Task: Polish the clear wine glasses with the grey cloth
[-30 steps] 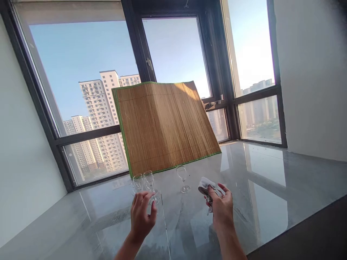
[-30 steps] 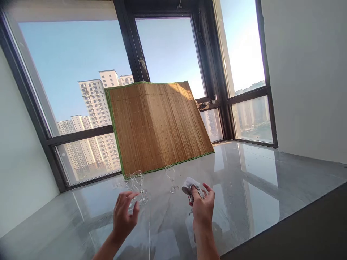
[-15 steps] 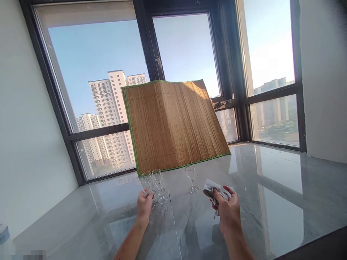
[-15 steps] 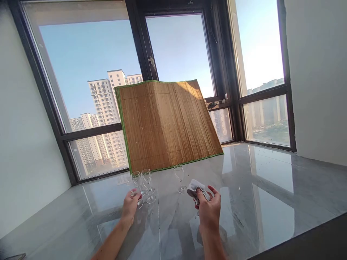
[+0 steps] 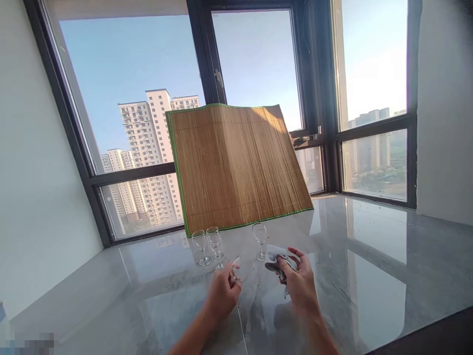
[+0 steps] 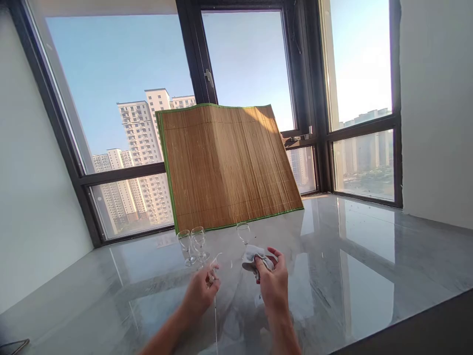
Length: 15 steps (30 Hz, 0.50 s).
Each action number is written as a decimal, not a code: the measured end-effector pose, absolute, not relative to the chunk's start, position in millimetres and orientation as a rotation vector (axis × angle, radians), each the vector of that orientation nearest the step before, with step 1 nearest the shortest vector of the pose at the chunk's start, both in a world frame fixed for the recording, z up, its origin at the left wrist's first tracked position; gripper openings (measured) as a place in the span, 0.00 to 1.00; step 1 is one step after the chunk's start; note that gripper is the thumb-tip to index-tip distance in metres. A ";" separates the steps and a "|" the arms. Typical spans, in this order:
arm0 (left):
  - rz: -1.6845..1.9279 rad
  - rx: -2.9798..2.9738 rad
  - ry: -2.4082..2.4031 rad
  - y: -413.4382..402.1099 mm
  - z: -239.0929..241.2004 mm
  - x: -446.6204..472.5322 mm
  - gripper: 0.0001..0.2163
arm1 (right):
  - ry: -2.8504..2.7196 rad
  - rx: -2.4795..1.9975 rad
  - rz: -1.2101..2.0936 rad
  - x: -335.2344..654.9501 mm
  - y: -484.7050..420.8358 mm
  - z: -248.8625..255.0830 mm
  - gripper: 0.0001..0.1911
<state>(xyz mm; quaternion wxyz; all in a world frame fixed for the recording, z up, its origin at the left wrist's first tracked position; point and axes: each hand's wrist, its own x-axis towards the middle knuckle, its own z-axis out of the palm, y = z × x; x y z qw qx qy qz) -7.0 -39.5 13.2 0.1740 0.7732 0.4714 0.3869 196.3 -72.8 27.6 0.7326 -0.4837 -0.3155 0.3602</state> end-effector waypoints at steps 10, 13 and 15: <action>0.773 2.598 1.632 -39.8 17.9 -11.0 0.13 | -1.585 -1.059 0.367 154.8 -90.1 43.5 0.14; 0.690 2.782 1.505 -41.2 16.0 -8.9 0.16 | -1.556 -1.159 0.189 156.7 -84.5 37.9 0.14; 0.706 2.853 1.423 -42.3 15.8 -8.2 0.21 | -1.449 -1.196 0.155 165.6 -78.2 32.1 0.13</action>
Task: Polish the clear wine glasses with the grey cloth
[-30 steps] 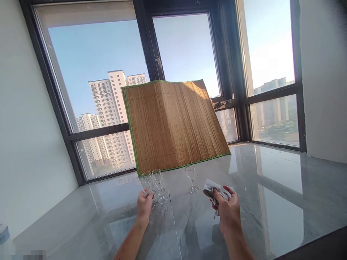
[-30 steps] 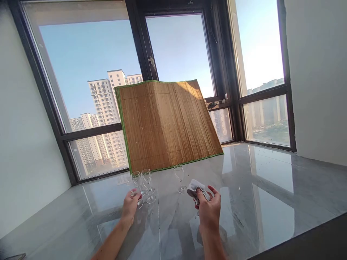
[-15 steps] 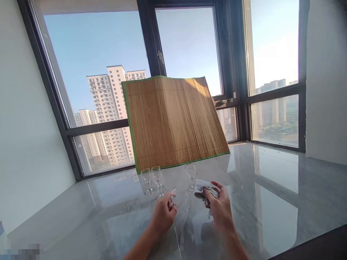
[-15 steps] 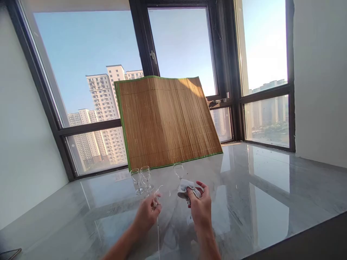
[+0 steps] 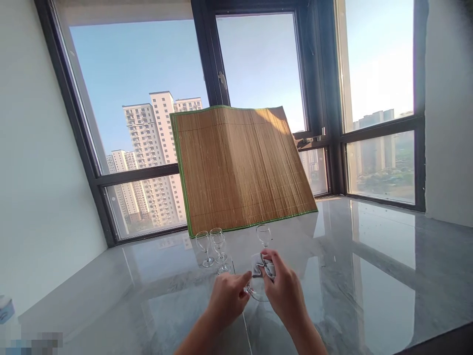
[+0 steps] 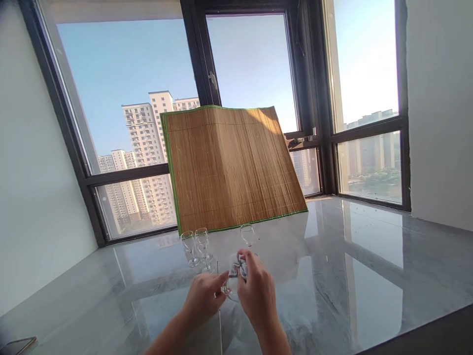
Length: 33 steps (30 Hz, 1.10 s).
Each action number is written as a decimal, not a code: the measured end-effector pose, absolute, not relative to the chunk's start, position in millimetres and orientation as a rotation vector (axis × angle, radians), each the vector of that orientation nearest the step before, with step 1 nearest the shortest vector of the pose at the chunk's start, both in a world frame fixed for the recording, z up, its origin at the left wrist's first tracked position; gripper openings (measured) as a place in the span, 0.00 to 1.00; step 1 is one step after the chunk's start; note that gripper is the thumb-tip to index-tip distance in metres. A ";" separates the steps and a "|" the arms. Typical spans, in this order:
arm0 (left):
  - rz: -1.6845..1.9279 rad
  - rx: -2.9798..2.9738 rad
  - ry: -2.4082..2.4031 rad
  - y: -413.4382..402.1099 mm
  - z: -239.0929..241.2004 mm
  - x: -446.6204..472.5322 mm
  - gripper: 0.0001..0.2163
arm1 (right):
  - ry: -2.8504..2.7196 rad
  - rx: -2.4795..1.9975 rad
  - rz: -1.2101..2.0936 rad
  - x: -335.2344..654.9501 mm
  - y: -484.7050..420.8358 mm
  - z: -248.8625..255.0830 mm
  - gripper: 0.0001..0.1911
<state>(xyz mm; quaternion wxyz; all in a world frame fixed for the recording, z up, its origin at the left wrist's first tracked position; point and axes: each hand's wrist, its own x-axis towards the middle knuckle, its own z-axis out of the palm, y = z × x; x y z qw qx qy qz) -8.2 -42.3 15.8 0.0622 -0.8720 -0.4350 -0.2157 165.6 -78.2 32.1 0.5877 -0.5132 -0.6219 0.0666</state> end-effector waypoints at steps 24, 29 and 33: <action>-1.365 -3.077 -1.576 -47.2 12.2 2.9 0.14 | -0.837 -0.697 1.194 193.1 -90.1 46.1 0.38; -1.417 -3.008 -1.691 -41.9 3.8 -0.3 0.15 | -0.687 -0.701 1.013 190.8 -90.4 51.4 0.53; -1.467 -2.968 -1.687 -32.9 -1.1 -3.7 0.05 | -0.770 -0.698 0.956 194.4 -98.6 59.4 0.57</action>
